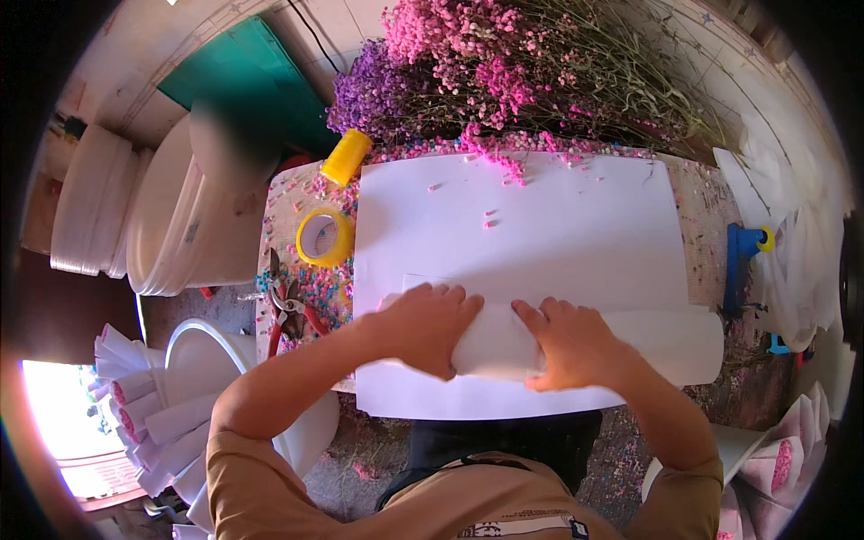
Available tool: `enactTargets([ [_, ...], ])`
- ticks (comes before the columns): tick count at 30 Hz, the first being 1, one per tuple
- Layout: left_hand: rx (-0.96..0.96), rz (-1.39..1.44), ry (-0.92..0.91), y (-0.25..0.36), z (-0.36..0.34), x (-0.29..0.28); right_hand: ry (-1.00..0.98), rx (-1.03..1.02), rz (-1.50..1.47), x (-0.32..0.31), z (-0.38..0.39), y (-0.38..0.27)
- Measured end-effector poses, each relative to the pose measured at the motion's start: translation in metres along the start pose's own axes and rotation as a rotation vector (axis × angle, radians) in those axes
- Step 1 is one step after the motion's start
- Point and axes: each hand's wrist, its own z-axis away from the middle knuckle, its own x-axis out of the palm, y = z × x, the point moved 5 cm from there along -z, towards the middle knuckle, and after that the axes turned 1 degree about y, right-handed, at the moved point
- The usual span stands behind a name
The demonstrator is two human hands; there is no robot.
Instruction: The person arranges pink dried flowers into a dense bouquet on a white sheet, then wraps the bouquet in white paper. The person repeatedly picks, places, and adjusts the flowers by hand to form a rounded shape before folding the paper around the stems.
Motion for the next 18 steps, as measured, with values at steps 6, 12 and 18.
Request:
enactTargets([
  [6, -0.138, 0.112, -0.383, -0.038, -0.064, -0.021, -0.049, -0.109, -0.278, -0.004, -0.037, 0.058],
  [12, -0.181, 0.323, -0.424, -0.049, -0.059, -0.013, -0.191, 0.099, -0.376, -0.023, -0.030, 0.042],
  [18, -0.269, 0.193, -0.277, -0.046, -0.046, -0.017, -0.106, 0.091, -0.283, -0.012, -0.031, 0.040],
])
